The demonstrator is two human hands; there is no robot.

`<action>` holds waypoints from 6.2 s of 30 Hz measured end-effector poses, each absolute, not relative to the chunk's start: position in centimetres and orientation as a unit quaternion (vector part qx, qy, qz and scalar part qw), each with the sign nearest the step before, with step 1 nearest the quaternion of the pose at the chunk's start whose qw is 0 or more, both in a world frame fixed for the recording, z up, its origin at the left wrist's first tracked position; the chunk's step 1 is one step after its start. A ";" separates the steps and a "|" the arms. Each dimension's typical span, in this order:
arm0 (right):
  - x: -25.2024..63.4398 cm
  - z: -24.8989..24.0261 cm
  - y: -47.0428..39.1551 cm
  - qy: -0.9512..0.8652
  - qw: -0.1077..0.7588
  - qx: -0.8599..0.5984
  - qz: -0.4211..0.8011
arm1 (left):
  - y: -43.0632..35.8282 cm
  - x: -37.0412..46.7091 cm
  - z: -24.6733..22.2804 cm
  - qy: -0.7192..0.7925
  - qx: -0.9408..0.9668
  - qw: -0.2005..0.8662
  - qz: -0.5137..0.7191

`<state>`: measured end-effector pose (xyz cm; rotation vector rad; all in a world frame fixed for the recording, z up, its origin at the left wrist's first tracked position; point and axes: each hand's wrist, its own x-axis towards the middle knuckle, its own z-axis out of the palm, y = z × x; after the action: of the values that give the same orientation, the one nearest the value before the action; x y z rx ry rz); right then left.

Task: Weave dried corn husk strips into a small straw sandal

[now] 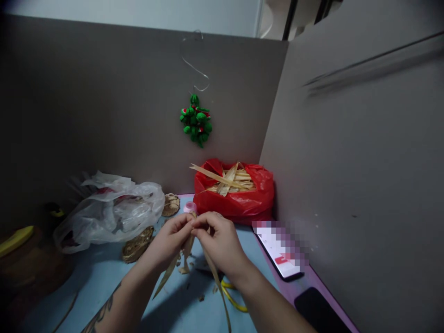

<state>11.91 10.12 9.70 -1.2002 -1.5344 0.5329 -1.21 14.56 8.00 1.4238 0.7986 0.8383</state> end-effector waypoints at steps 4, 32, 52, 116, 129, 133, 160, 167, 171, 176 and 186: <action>12.2 8.9 10.6 -0.639 0.561 -0.499 0.168 | 14.8 -1.2 7.5 0.331 0.595 0.622 0.387; 11.7 9.4 8.8 -0.787 0.432 -0.383 0.218 | 15.1 -1.5 7.4 0.343 0.548 0.625 0.438; 12.1 8.4 9.9 -0.713 0.535 -0.449 0.050 | 14.5 -0.9 7.9 0.358 0.590 0.587 0.423; 12.1 8.0 11.6 -0.584 0.517 -0.530 0.333 | 14.7 -0.8 7.8 0.362 0.574 0.558 0.478; 11.1 6.8 10.8 -0.697 0.479 -0.533 -0.002 | 14.7 -0.6 7.1 0.399 0.642 0.452 0.474; 10.9 6.7 10.5 -0.728 0.455 -0.512 -0.026 | 15.0 -0.8 7.0 0.403 0.635 0.447 0.483; 12.6 6.7 12.7 -0.532 0.522 -0.492 0.450 | 14.4 -0.5 6.9 0.395 0.666 0.406 0.486; 12.5 7.1 12.4 -0.558 0.525 -0.524 0.372 | 14.1 -0.5 6.7 0.405 0.698 0.353 0.473; 12.2 6.9 12.5 -0.589 0.532 -0.515 0.324 | 14.1 -0.5 6.7 0.411 0.689 0.354 0.480; 12.5 6.6 12.8 -0.578 0.512 -0.488 0.407 | 14.1 -0.5 7.0 0.425 0.683 0.357 0.474; 13.1 6.5 13.0 -0.599 0.506 -0.479 0.394 | 14.7 -0.9 7.5 0.402 0.682 0.432 0.432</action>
<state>13.10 13.01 6.52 -1.1565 -1.4448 0.9492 -0.93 14.73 7.48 1.6998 1.0008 1.0766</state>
